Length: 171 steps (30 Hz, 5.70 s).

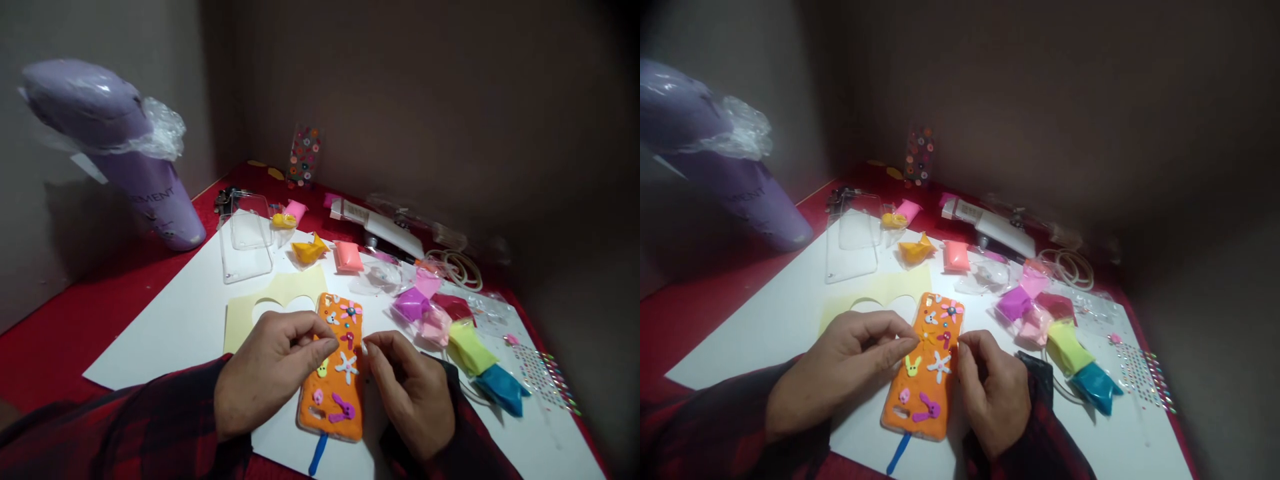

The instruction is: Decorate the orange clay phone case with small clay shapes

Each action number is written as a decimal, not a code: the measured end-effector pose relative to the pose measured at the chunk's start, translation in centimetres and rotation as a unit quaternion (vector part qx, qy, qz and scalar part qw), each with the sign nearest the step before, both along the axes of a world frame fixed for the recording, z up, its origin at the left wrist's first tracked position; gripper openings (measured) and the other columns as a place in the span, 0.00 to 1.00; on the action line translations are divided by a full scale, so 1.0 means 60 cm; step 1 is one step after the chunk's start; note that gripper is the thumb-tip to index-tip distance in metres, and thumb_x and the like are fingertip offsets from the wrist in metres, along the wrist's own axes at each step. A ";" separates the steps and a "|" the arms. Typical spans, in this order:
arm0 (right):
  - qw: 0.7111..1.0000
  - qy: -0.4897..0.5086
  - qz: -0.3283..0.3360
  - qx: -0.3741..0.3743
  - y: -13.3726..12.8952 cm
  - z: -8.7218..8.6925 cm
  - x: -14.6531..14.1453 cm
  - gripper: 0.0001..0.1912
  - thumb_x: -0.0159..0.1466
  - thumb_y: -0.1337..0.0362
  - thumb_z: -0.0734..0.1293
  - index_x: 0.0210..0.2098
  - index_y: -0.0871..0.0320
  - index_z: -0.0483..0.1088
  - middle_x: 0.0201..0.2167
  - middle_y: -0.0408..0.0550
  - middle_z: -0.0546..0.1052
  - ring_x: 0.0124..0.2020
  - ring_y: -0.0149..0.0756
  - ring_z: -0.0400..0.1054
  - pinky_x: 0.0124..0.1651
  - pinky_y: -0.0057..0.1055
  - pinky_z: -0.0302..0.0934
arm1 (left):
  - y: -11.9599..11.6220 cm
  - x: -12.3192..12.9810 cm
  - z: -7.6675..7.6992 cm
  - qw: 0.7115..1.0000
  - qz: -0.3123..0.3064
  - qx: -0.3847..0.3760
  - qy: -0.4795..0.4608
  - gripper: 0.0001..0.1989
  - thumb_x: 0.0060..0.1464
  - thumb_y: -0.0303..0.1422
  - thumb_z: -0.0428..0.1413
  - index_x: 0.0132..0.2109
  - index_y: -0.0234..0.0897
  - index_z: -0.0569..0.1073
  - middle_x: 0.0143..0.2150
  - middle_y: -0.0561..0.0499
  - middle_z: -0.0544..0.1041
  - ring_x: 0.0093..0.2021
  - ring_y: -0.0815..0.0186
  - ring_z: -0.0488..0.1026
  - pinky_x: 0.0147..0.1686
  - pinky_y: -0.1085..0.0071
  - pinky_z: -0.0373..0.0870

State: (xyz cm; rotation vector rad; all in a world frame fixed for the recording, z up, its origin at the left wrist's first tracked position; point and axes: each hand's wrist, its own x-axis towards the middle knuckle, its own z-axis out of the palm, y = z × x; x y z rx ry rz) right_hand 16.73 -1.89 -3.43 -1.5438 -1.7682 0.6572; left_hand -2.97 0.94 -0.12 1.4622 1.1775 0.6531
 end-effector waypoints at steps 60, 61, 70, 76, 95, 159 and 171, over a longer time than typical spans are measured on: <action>0.928 -0.140 0.133 0.318 -0.005 -0.008 0.015 0.13 0.56 0.74 0.63 0.41 0.63 0.71 0.28 0.53 0.74 0.27 0.31 0.70 0.25 0.24 0.64 | 0.009 0.001 -0.004 0.912 0.085 -0.255 -0.310 0.08 0.53 0.31 0.56 0.39 0.28 0.70 0.39 0.39 0.77 0.30 0.71 0.75 0.33 0.77 0.68; 0.935 -0.118 0.112 0.316 -0.007 -0.010 0.010 0.13 0.57 0.74 0.63 0.41 0.63 0.71 0.28 0.52 0.74 0.27 0.32 0.70 0.25 0.25 0.64 | 0.009 0.003 -0.004 0.909 0.077 -0.267 -0.310 0.08 0.53 0.30 0.55 0.38 0.28 0.69 0.37 0.39 0.77 0.27 0.71 0.74 0.30 0.77 0.68; 0.951 -0.078 0.075 0.291 -0.020 0.015 -0.024 0.10 0.60 0.71 0.62 0.39 0.60 0.72 0.28 0.50 0.76 0.26 0.31 0.72 0.26 0.25 0.67 | 0.000 0.012 -0.012 0.895 0.018 -0.312 -0.317 0.12 0.53 0.34 0.55 0.28 0.28 0.69 0.16 0.51 0.69 0.13 0.77 0.64 0.13 0.84 0.58; 0.960 -0.063 0.051 0.270 -0.025 0.009 -0.030 0.09 0.60 0.70 0.63 0.39 0.60 0.71 0.29 0.51 0.76 0.28 0.34 0.71 0.27 0.28 0.66 | -0.011 0.019 -0.018 0.909 -0.011 -0.313 -0.273 0.15 0.50 0.40 0.57 0.28 0.31 0.67 0.12 0.55 0.67 0.09 0.77 0.59 0.09 0.83 0.53; 0.979 0.064 0.116 0.154 -0.034 0.001 -0.024 0.09 0.61 0.74 0.61 0.37 0.56 0.68 0.26 0.44 0.73 0.26 0.29 0.68 0.26 0.24 0.62 | -0.017 0.024 -0.019 0.929 -0.058 -0.294 -0.217 0.16 0.51 0.42 0.55 0.29 0.32 0.68 0.12 0.55 0.67 0.09 0.76 0.59 0.09 0.83 0.52; 0.973 0.209 0.094 0.015 -0.045 0.016 -0.035 0.07 0.62 0.68 0.61 0.29 0.57 0.69 0.23 0.44 0.71 0.24 0.30 0.66 0.27 0.25 0.60 | -0.026 0.024 -0.010 0.932 -0.042 -0.270 -0.240 0.13 0.49 0.38 0.58 0.34 0.34 0.65 0.14 0.60 0.63 0.10 0.79 0.53 0.09 0.83 0.48; 0.819 0.480 0.042 -0.312 -0.044 0.016 -0.037 0.15 0.56 0.55 0.68 0.24 0.60 0.66 0.21 0.44 0.71 0.23 0.28 0.63 0.27 0.24 0.55 | -0.026 0.025 -0.010 0.904 -0.084 -0.289 -0.303 0.14 0.51 0.38 0.57 0.35 0.34 0.63 0.25 0.51 0.72 0.14 0.80 0.55 0.13 0.81 0.47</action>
